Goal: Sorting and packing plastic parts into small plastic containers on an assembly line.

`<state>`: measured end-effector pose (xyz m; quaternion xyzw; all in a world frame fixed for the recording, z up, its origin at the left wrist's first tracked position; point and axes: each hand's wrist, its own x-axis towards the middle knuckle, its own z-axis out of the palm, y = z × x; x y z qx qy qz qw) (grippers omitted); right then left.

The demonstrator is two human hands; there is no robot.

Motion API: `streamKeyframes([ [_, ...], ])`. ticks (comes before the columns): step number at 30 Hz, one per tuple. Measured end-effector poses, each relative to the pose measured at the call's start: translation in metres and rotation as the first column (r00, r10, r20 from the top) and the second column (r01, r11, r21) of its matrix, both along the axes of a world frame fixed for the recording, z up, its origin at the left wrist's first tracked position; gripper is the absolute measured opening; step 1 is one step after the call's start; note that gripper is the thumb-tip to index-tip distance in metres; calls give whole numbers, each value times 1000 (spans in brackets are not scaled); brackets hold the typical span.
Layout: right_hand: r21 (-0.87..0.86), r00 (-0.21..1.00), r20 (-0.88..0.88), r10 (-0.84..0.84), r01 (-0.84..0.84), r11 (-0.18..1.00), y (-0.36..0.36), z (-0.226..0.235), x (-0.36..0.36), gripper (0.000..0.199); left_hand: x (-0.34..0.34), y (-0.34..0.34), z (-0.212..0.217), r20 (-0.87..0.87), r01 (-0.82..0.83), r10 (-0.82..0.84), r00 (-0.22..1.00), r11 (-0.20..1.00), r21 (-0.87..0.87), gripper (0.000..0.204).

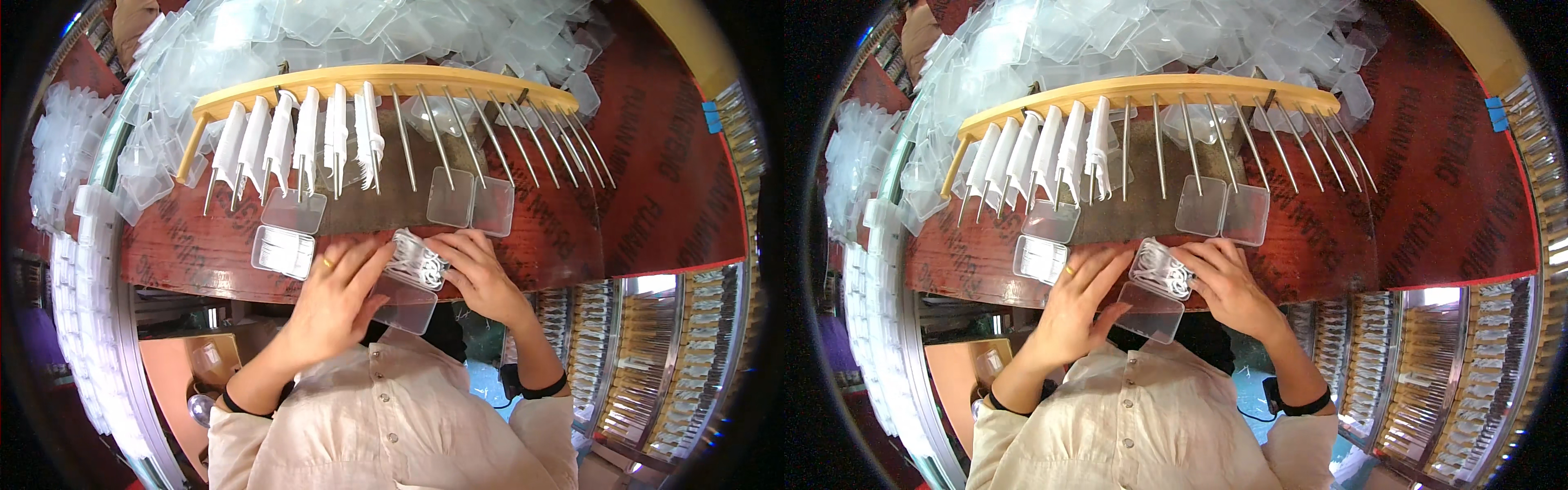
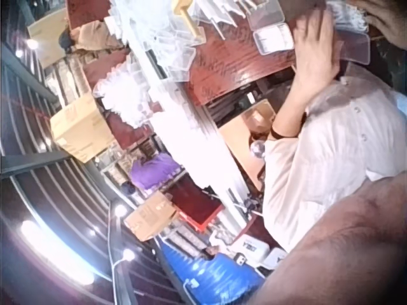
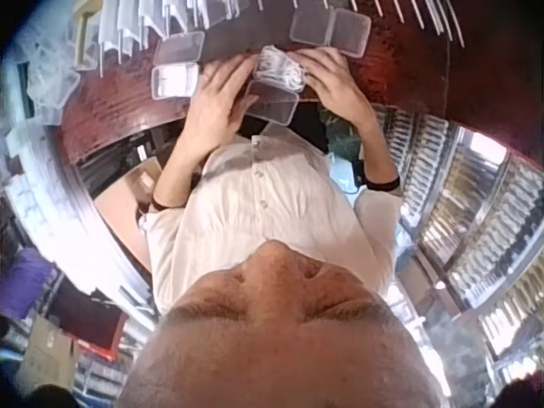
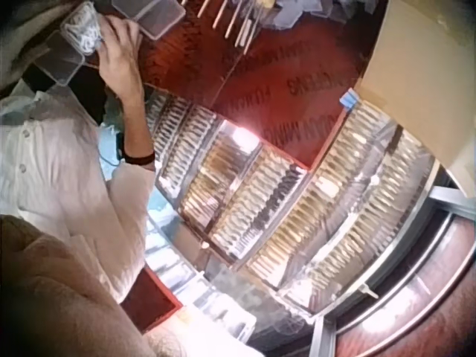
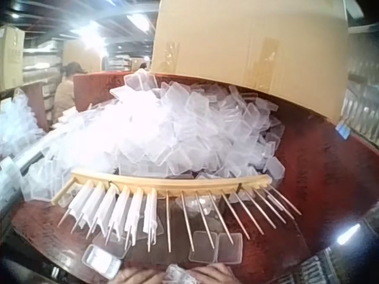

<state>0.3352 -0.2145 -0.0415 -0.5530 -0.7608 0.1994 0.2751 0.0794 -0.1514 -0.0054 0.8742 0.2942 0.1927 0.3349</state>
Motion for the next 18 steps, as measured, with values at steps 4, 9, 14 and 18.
streamKeyframes([
  [4,58,996,-41,85,-82,995,7,-5,-15,45,10,17,-21,2,79,-80,997,990,115,75],
  [9,63,982,-181,-48,61,996,-1,-4,-23,59,5,5,-54,153,-118,85,985,969,217,61],
  [14,33,980,-181,-80,87,996,9,-7,-31,82,0,1,-61,270,-200,150,951,965,169,53],
  [18,46,997,-60,51,-48,998,23,-4,-24,81,-1,4,-51,273,-211,167,947,968,138,51],
])
